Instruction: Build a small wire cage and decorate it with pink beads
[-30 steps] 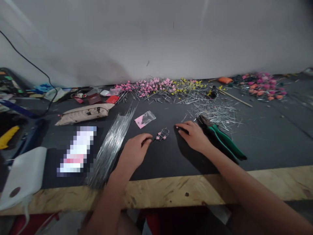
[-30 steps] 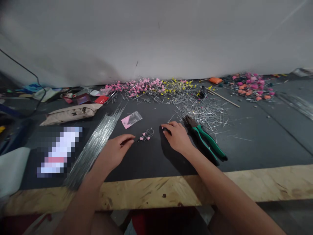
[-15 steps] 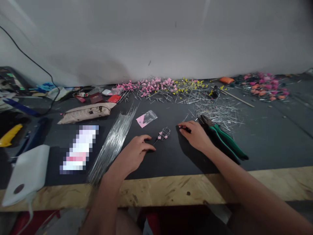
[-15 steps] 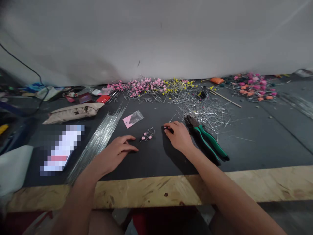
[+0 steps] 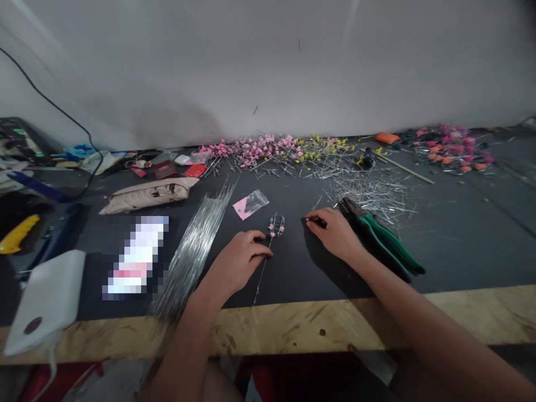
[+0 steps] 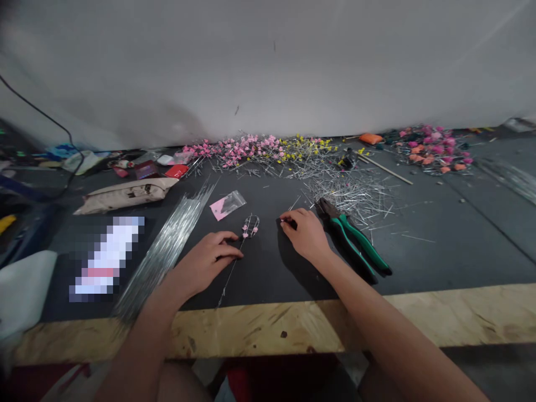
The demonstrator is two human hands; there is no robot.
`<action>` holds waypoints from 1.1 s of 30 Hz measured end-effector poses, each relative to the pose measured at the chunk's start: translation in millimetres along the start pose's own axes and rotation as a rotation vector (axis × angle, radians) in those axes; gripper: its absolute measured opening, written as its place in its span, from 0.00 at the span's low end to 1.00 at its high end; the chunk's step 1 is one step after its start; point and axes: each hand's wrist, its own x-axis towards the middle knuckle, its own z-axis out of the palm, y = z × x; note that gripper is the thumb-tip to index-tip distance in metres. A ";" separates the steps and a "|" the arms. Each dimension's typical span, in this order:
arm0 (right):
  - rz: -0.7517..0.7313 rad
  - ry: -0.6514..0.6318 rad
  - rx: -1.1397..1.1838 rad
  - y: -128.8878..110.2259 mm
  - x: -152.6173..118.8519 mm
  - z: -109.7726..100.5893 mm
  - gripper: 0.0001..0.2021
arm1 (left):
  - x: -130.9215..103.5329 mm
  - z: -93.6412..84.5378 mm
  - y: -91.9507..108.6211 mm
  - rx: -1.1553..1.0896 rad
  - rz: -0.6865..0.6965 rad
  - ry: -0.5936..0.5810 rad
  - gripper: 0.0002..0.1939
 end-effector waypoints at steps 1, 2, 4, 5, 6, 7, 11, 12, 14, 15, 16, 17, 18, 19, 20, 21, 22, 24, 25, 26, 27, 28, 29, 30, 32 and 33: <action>0.000 0.000 0.001 0.0 0.0 0.0 0.08 | 1.2 2.1 0.2 -0.001 0.010 0.009 0.13; -0.001 0.001 0.001 0.2 0.0 0.2 0.09 | 2.4 4.1 0.7 -0.001 0.017 0.017 0.13; -0.001 0.002 -0.005 1.0 0.0 0.4 0.10 | 5.1 7.6 2.7 0.004 0.031 0.032 0.13; -0.002 0.001 -0.013 1.4 0.1 0.5 0.11 | 6.5 9.0 4.3 0.006 0.042 0.036 0.13; -0.004 -0.002 -0.025 1.8 0.1 0.5 0.12 | 7.9 10.3 6.1 0.010 0.055 0.038 0.13; -0.008 -0.008 -0.038 2.1 0.2 0.5 0.14 | 9.3 11.6 8.0 0.013 0.070 0.037 0.13; -0.018 -0.032 -0.063 2.0 0.4 -0.1 0.12 | 14.1 16.9 13.6 0.034 0.101 0.042 0.13; -0.014 -0.032 -0.057 1.8 0.5 -0.2 0.11 | 15.2 18.3 14.1 0.040 0.103 0.046 0.13; -0.005 -0.028 -0.041 1.2 0.8 -0.3 0.09 | 17.6 21.1 14.1 0.049 0.107 0.063 0.13; -0.002 -0.025 -0.033 1.0 0.9 -0.2 0.09 | 18.9 22.4 13.8 0.049 0.109 0.072 0.13; 0.000 -0.023 -0.026 1.0 1.1 -0.2 0.08 | 20.3 23.6 13.4 0.048 0.112 0.082 0.13; 0.000 -0.021 -0.021 1.1 1.2 -0.3 0.08 | 21.7 24.6 13.0 0.046 0.113 0.091 0.13; 0.001 -0.019 -0.017 1.2 1.1 -0.4 0.08 | 23.0 25.4 12.5 0.042 0.113 0.099 0.13; 0.001 -0.021 -0.015 1.5 0.9 -0.7 0.08 | 24.2 26.0 12.1 0.036 0.112 0.106 0.13; -0.003 -0.029 -0.016 1.6 0.3 -1.1 0.09 | 25.1 26.3 11.8 0.028 0.109 0.113 0.13; -0.013 -0.042 -0.026 1.6 -0.9 -1.7 0.11 | 25.8 26.2 11.5 0.015 0.102 0.123 0.13; -0.027 -0.057 -0.049 1.3 -2.7 -2.5 0.12 | 26.1 25.8 11.2 -0.004 0.092 0.133 0.13; -0.051 -0.085 -0.132 -0.6 -8.9 -4.8 0.17 | 25.6 23.8 10.7 -0.046 0.059 0.149 0.15; -0.057 -0.097 -0.181 -2.3 -13.2 -6.2 0.19 | 25.0 22.3 10.3 -0.063 0.039 0.152 0.17; -0.056 -0.109 -0.225 -4.4 -18.2 -7.7 0.21 | 24.1 20.7 9.9 -0.074 0.018 0.152 0.18; -0.056 -0.125 -0.256 -6.7 -23.8 -9.2 0.22 | 23.2 19.0 9.5 -0.079 -0.003 0.151 0.19; -0.060 -0.147 -0.277 -9.2 -29.5 -10.7 0.23 | 22.2 17.2 9.0 -0.078 -0.022 0.154 0.19; -0.068 -0.169 -0.291 -11.7 -35.0 -11.9 0.23 | 21.3 15.6 8.6 -0.076 -0.036 0.158 0.19; -0.079 -0.191 -0.299 -14.0 -40.2 -12.9 0.24 | 20.5 14.2 8.2 -0.075 -0.045 0.164 0.19; -0.092 -0.221 -0.314 -18.0 -47.9 -13.6 0.25 | 19.5 12.2 7.5 -0.074 -0.057 0.174 0.18; -0.088 -0.225 -0.321 -19.6 -50.2 -13.3 0.26 | 19.2 11.6 7.3 -0.076 -0.061 0.177 0.18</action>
